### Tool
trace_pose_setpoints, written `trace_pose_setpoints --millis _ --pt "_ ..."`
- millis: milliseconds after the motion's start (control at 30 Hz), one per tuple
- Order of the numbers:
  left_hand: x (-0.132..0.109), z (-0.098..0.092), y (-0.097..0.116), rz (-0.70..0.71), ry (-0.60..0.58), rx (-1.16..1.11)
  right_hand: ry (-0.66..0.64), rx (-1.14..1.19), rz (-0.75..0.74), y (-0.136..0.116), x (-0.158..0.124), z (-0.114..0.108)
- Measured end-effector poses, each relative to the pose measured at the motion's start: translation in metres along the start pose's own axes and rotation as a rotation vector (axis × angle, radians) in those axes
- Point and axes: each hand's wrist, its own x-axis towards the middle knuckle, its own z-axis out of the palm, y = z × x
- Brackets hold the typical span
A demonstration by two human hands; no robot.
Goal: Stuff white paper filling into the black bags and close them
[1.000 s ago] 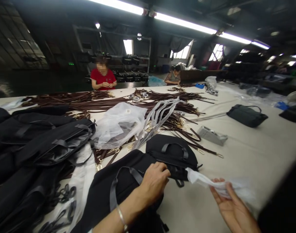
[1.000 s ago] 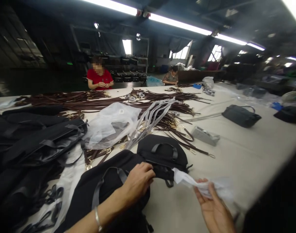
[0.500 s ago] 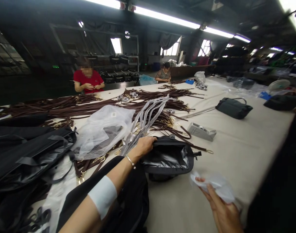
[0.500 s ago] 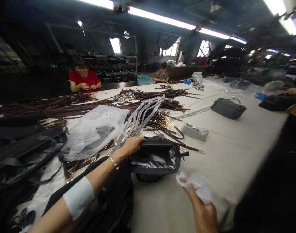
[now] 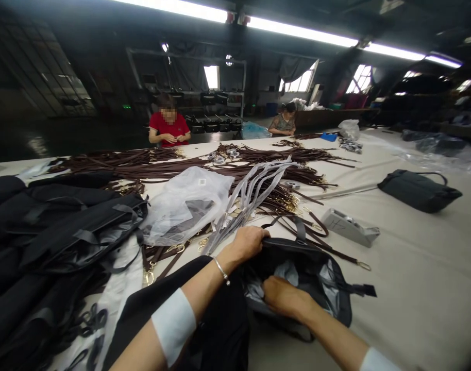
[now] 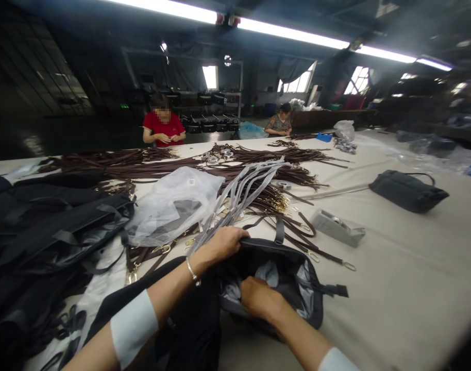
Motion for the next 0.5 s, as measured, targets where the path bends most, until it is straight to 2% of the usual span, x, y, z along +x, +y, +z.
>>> trace_pose_setpoints --millis 100,267,400,500 --pt "-0.002 0.009 -0.005 0.007 -0.001 -0.009 -0.033 -0.006 -0.065 -0.002 -0.001 0.019" --pt "-0.004 0.021 -0.004 0.055 -0.005 -0.038 0.008 -0.024 -0.055 0.002 -0.018 0.03" --pt "-0.011 0.023 -0.004 0.066 -0.006 -0.062 0.054 -0.049 0.028 0.031 -0.045 0.025" --pt "-0.012 0.022 -0.004 0.079 -0.015 -0.085 0.134 -0.062 0.146 0.055 -0.048 0.016"
